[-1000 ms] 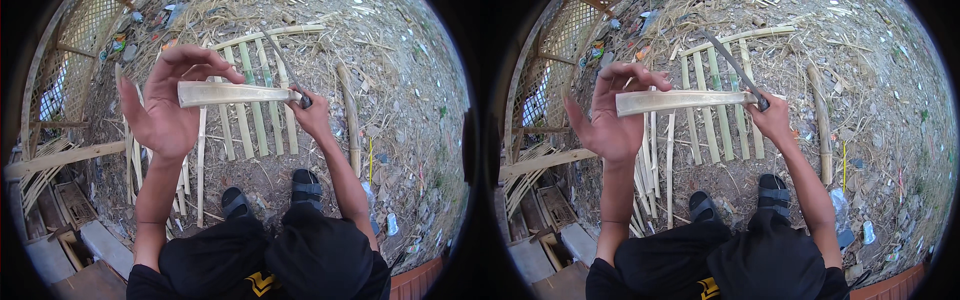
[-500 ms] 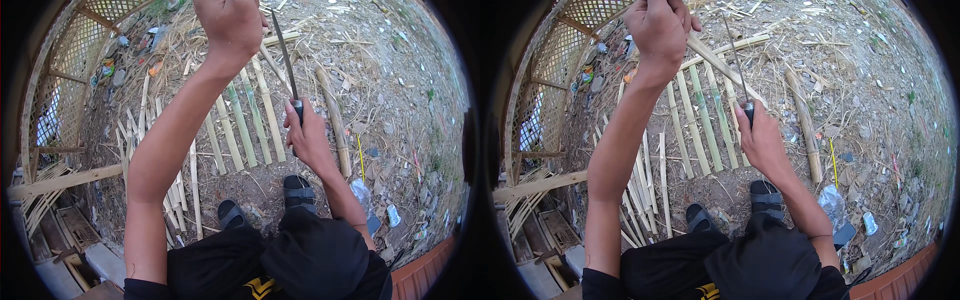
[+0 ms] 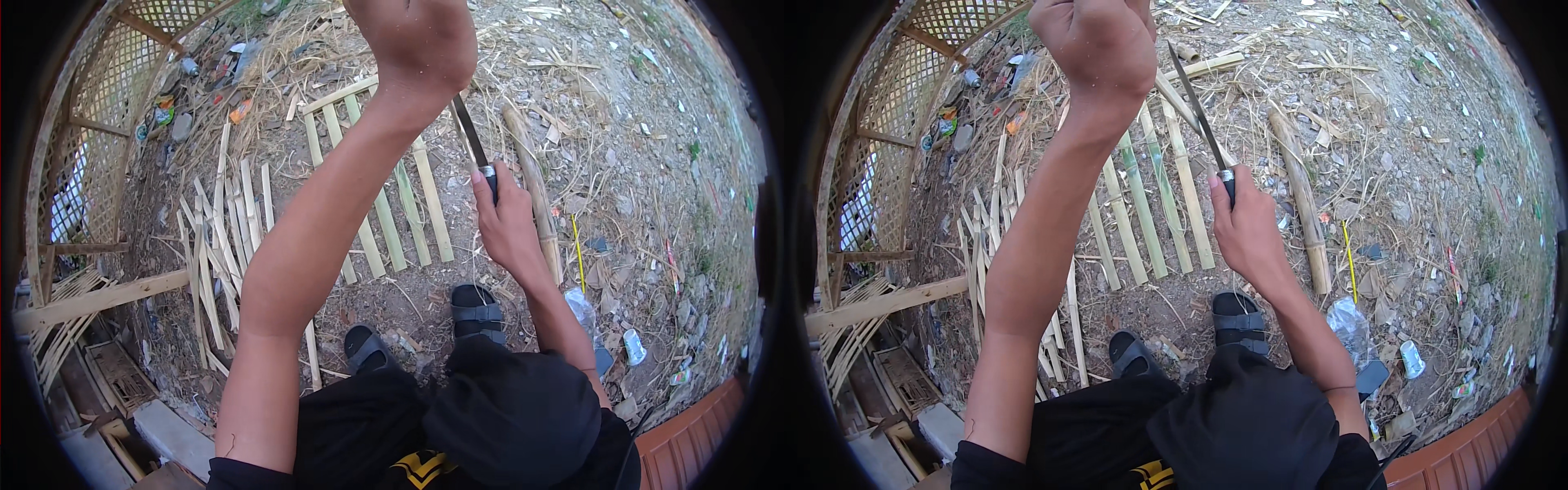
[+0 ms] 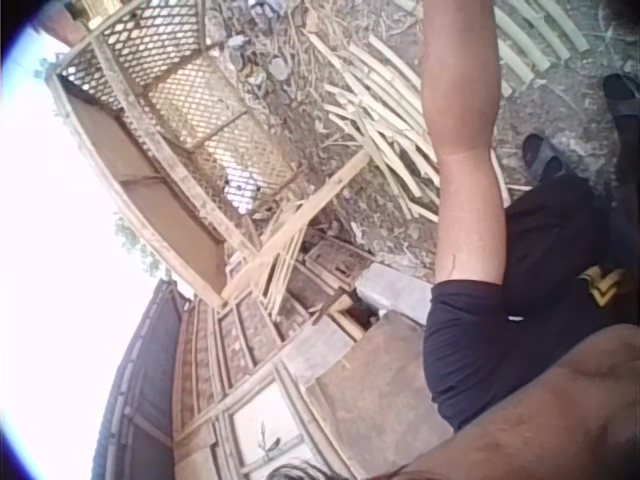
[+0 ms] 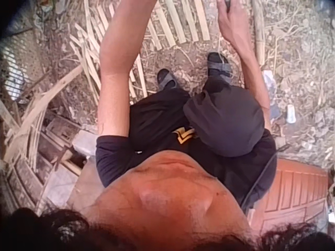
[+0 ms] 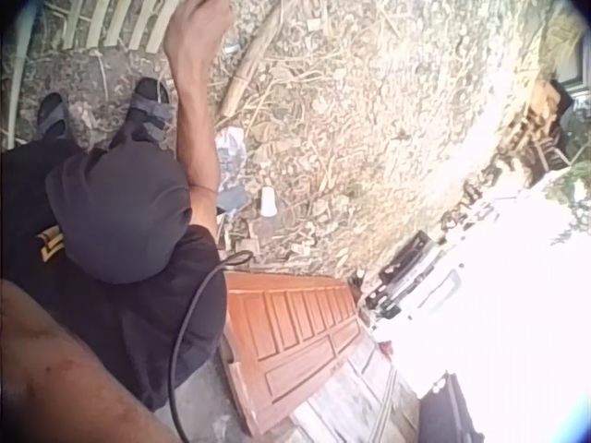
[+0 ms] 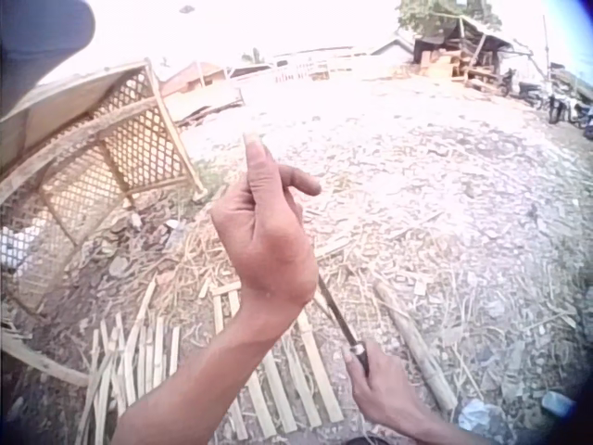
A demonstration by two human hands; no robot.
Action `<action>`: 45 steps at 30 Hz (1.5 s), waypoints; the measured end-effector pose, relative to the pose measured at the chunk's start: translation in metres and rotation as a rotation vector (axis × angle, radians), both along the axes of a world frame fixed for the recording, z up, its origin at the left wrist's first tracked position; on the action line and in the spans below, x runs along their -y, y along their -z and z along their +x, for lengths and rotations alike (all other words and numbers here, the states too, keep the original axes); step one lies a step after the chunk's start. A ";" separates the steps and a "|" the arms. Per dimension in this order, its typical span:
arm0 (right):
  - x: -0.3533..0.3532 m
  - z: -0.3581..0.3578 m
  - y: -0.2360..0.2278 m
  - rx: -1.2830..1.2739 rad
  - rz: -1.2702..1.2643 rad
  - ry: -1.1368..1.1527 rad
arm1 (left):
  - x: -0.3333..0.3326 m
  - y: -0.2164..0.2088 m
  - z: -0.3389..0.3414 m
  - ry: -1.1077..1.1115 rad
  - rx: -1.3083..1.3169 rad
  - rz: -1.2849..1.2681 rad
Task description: The person trims bamboo strips using a knife, fits them into a bamboo frame, and secures the frame by inserting a peg and hammering it with a bamboo piece.
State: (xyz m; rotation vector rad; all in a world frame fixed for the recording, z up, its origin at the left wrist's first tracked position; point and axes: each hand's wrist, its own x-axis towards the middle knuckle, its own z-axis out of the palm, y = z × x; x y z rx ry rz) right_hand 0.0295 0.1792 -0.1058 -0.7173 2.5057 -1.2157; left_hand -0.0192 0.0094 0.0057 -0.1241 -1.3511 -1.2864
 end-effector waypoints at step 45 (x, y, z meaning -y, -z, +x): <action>0.004 0.015 -0.051 0.145 -0.192 -0.115 | -0.002 0.001 0.030 -0.112 0.052 -0.101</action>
